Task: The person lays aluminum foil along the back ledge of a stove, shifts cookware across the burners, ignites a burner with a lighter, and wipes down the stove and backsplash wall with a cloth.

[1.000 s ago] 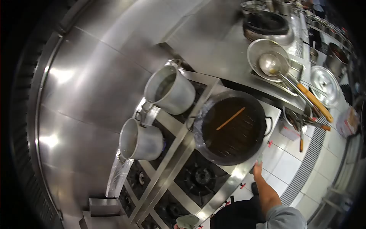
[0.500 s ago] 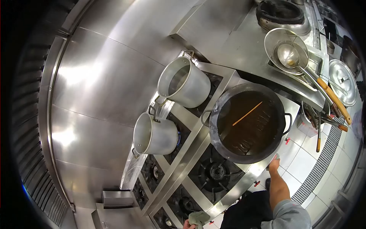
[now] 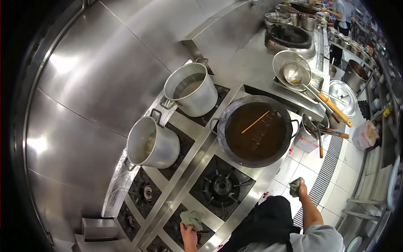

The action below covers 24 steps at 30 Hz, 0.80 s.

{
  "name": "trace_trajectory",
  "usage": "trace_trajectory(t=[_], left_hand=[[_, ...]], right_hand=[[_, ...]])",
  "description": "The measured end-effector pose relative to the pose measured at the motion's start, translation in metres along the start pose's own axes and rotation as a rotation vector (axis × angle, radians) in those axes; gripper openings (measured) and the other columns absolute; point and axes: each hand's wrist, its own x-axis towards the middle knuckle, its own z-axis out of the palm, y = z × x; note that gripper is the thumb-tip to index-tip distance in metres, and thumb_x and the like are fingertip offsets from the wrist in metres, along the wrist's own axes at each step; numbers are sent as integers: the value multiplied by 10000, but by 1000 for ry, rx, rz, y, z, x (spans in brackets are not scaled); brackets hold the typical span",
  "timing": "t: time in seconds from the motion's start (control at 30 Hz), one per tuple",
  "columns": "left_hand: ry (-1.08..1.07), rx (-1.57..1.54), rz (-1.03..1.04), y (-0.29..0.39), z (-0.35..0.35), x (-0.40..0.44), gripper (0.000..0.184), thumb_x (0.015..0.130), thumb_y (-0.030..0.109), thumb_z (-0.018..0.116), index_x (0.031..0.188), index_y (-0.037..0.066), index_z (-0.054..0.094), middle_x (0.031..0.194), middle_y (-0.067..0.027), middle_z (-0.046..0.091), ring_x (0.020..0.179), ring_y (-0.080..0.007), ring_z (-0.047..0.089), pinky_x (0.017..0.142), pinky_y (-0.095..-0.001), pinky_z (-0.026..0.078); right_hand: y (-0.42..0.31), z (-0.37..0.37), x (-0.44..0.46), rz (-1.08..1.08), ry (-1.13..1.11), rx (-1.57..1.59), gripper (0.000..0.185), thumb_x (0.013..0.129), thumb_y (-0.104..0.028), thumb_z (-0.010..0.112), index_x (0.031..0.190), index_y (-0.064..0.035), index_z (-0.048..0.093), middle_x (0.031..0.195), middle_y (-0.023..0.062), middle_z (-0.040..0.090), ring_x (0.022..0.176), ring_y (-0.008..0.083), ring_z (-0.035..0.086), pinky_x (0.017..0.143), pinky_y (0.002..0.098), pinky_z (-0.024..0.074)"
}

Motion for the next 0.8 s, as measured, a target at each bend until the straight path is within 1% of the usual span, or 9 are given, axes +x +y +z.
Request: trace_trajectory(t=[0.07, 0.2, 0.23, 0.3, 0.37, 0.53, 0.6, 0.73, 0.8], left_hand=[[-97, -115, 77, 7, 14, 26, 501, 796, -64, 540, 1264, 54, 403, 1170, -118, 512, 985, -256, 556, 834, -399, 469], [-238, -145, 126, 21, 48, 96, 488, 808, -70, 515, 1269, 59, 424, 1208, -95, 511, 1045, -233, 551, 861, -386, 467], [-272, -146, 130, 29, 65, 111, 493, 807, -62, 522, 1275, 62, 426, 1219, -90, 509, 1063, -231, 548, 871, -380, 466], [-354, -130, 152, 41, 98, 144, 495, 815, -51, 529, 1284, 60, 419, 1225, -88, 508, 1085, -231, 543, 892, -373, 461], [-332, -8, 178, 53, 136, 171, 490, 823, -49, 533, 1287, 58, 416, 1226, -84, 507, 1088, -220, 540, 914, -359, 447], [-337, 171, 272, 68, 231, 242, 475, 823, -40, 548, 1275, 36, 423, 1195, -86, 530, 1088, -198, 536, 929, -317, 424], [-370, 500, 411, 77, 273, 263, 448, 833, -27, 546, 1264, 19, 432, 1170, -96, 547, 1082, -207, 539, 916, -317, 428], [-340, 690, 325, 64, 340, 314, 420, 855, -14, 538, 1263, 18, 444, 1162, -103, 557, 1066, -216, 546, 901, -329, 433], [-445, 537, 99, 52, 362, 326, 398, 884, 7, 515, 1275, 26, 447, 1168, -107, 560, 1056, -220, 552, 889, -342, 444]], right_hand=[[-12, -22, -32, -130, 109, -166, 588, 973, -511, 393, 1089, 37, 574, 865, 137, 657, 738, 227, 641, 695, 355, 541], [-97, -31, -110, -383, 206, -415, 630, 936, -548, 434, 961, 56, 612, 833, 169, 645, 785, 256, 615, 725, 394, 479], [-101, -43, -99, -321, 232, -476, 460, 989, -391, 426, 1099, 37, 555, 853, 127, 632, 742, 195, 592, 694, 337, 487], [-117, -48, -85, -376, 171, -211, 431, 987, -368, 449, 1115, 33, 541, 857, 100, 621, 768, 189, 577, 719, 341, 469], [-137, -53, -58, -506, 240, -299, 358, 996, -296, 454, 1161, 18, 503, 901, 72, 601, 796, 155, 557, 723, 314, 461], [-263, 14, -74, -525, 126, -160, 385, 988, -264, 469, 1237, 28, 496, 1097, 103, 590, 991, 170, 527, 895, 299, 410], [-288, 29, -53, -619, 21, -129, 410, 983, -239, 473, 1291, 31, 471, 1187, 118, 567, 1071, 185, 501, 966, 303, 368], [-325, 77, -18, -820, 40, -130, 519, 945, -194, 498, 1425, -55, 356, 1375, 152, 459, 1261, 248, 426, 1067, 325, 303], [-339, 102, -17, -912, 27, -207, 548, 928, -127, 492, 1454, -131, 336, 1452, 154, 396, 1346, 272, 354, 1105, 328, 252]])
